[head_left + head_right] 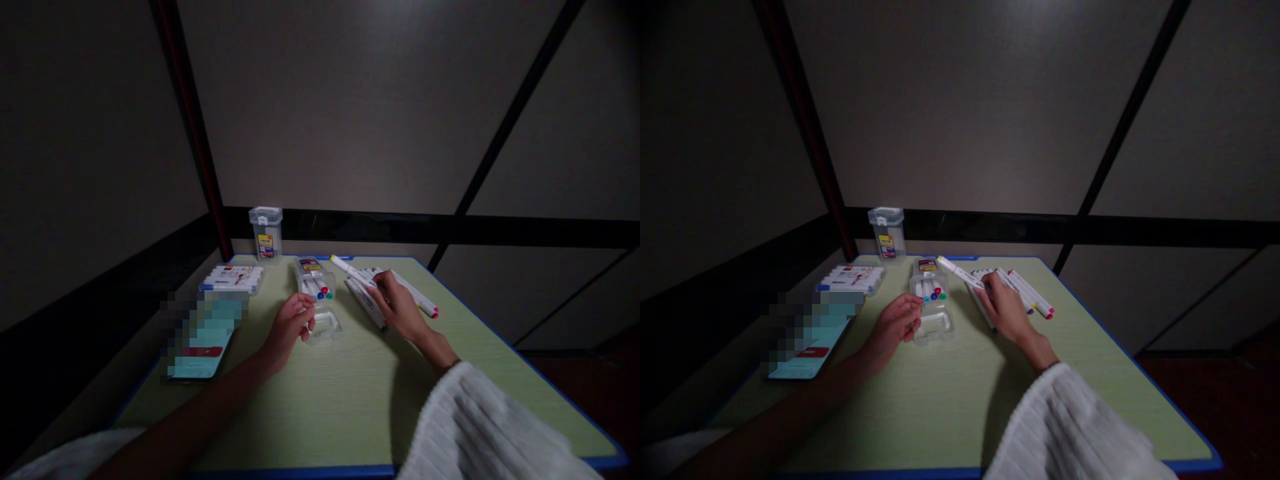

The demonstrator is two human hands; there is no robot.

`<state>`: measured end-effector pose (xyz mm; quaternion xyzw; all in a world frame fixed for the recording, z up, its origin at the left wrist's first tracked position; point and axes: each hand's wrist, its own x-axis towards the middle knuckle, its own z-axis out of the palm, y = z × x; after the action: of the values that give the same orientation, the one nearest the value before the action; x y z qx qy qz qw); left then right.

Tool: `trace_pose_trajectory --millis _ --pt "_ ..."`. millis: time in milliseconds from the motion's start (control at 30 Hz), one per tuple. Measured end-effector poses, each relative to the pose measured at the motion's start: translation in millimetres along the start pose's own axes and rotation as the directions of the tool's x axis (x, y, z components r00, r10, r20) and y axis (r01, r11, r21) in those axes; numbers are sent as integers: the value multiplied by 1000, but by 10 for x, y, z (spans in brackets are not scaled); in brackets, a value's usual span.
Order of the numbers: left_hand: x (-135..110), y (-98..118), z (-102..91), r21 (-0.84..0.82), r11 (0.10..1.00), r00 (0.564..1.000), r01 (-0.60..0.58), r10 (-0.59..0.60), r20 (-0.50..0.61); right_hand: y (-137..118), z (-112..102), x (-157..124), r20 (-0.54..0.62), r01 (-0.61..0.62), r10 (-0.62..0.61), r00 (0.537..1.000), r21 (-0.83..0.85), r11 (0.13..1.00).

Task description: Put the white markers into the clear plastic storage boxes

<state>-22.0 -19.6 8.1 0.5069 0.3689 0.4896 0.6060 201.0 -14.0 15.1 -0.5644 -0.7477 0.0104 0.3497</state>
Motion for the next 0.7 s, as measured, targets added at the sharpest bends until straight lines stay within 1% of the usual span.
trace_pose_trajectory --millis 67,100,200,300,433,700 --pt "18 -33 -16 37 998 998 -53 53 -12 -79 6 -34 60 88 -94 994 97 991" --pt "30 -51 -25 48 996 997 -74 75 -16 -113 13 -49 96 112 -125 987 133 985" --pt "59 -88 -44 73 991 993 -112 115 -25 -187 37 -82 193 136 -179 965 218 966" --pt "67 -86 -45 95 989 992 -115 120 -50 -219 57 -91 254 134 -205 945 271 953" --pt "54 -55 -28 91 991 993 -99 105 -61 -223 69 -83 291 123 -208 934 283 951" --pt "38 -38 -17 98 990 992 -101 107 -63 -200 70 -65 309 97 -195 931 306 947"
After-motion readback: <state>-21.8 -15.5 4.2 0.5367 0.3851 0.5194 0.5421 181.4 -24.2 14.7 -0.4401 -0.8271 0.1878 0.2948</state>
